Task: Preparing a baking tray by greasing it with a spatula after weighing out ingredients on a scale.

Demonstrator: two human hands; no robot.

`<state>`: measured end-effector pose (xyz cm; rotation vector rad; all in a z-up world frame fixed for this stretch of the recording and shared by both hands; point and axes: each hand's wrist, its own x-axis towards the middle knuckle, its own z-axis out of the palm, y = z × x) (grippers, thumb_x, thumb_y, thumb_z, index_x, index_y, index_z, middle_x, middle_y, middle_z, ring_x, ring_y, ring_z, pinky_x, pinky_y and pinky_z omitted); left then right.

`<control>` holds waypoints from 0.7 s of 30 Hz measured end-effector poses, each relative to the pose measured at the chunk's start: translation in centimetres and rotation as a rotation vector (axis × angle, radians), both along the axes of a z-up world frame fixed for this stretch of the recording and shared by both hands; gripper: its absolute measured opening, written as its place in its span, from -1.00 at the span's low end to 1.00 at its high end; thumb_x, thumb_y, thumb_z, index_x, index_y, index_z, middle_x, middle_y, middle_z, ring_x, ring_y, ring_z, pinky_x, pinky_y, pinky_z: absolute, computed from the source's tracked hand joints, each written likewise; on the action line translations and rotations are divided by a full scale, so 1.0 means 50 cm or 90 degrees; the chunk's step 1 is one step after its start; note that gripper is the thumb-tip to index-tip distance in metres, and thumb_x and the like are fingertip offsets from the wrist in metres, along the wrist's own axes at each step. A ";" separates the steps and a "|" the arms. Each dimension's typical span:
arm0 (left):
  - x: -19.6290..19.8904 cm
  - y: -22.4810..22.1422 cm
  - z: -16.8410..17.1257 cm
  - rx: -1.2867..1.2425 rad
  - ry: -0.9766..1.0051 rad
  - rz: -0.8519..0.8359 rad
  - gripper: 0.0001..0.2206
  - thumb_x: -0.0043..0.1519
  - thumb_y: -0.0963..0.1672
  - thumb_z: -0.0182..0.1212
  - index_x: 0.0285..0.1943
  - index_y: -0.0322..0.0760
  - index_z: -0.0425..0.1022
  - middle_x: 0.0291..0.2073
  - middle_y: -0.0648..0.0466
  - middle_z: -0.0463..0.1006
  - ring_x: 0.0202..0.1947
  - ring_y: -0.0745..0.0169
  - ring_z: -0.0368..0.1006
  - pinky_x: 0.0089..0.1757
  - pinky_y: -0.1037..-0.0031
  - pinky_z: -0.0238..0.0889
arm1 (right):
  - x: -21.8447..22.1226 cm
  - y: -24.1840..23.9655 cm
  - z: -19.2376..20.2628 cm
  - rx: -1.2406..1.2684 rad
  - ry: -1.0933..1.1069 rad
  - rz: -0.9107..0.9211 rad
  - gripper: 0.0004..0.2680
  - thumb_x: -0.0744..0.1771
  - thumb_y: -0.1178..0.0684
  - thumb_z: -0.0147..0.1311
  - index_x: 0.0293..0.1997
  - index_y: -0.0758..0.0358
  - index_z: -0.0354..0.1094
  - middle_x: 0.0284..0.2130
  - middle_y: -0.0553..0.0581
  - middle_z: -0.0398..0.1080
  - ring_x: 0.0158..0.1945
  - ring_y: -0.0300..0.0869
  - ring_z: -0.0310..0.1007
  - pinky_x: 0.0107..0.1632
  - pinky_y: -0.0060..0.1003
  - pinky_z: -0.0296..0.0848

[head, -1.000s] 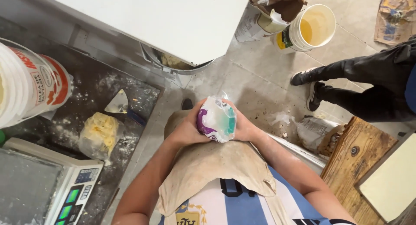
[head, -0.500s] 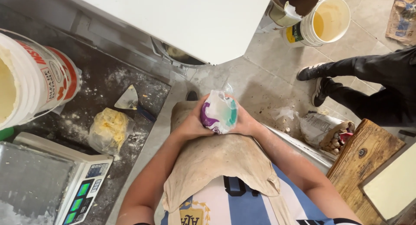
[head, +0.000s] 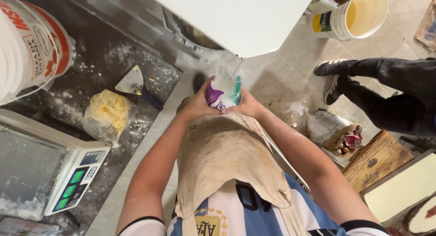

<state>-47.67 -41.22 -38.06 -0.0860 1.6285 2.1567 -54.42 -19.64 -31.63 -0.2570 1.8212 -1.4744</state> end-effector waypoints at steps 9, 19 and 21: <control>-0.049 -0.048 0.219 -0.090 -0.080 -0.087 0.17 -0.28 -0.21 0.61 0.61 -0.26 -0.07 0.45 -0.26 0.16 0.50 -0.20 0.00 0.40 0.04 -0.16 | -0.016 -0.047 0.118 -0.016 0.077 -0.035 -0.38 0.07 -0.02 0.60 0.19 0.32 0.39 0.06 0.28 0.46 0.19 -0.01 0.41 0.26 -0.01 0.36; -0.010 -0.041 0.035 -0.188 -0.034 -0.113 0.26 -0.31 -0.06 0.73 0.62 -0.33 -0.08 0.47 -0.40 0.09 0.50 -0.32 -0.02 0.42 0.07 -0.19 | -0.005 -0.044 0.051 0.124 -0.016 -0.068 -0.33 0.09 -0.07 0.57 0.26 0.39 0.29 0.11 0.41 0.40 0.28 0.19 0.34 0.39 0.08 0.23; 0.040 -0.055 -0.045 -0.232 -0.068 -0.106 0.06 -0.23 -0.05 0.66 0.51 -0.27 0.11 0.35 -0.23 0.29 0.36 -0.10 0.18 0.30 0.18 0.01 | -0.025 -0.050 0.105 0.300 -0.160 0.033 -0.05 0.06 -0.31 0.52 0.54 0.18 -0.08 0.42 0.30 0.07 0.49 0.03 0.05 0.55 -0.09 0.02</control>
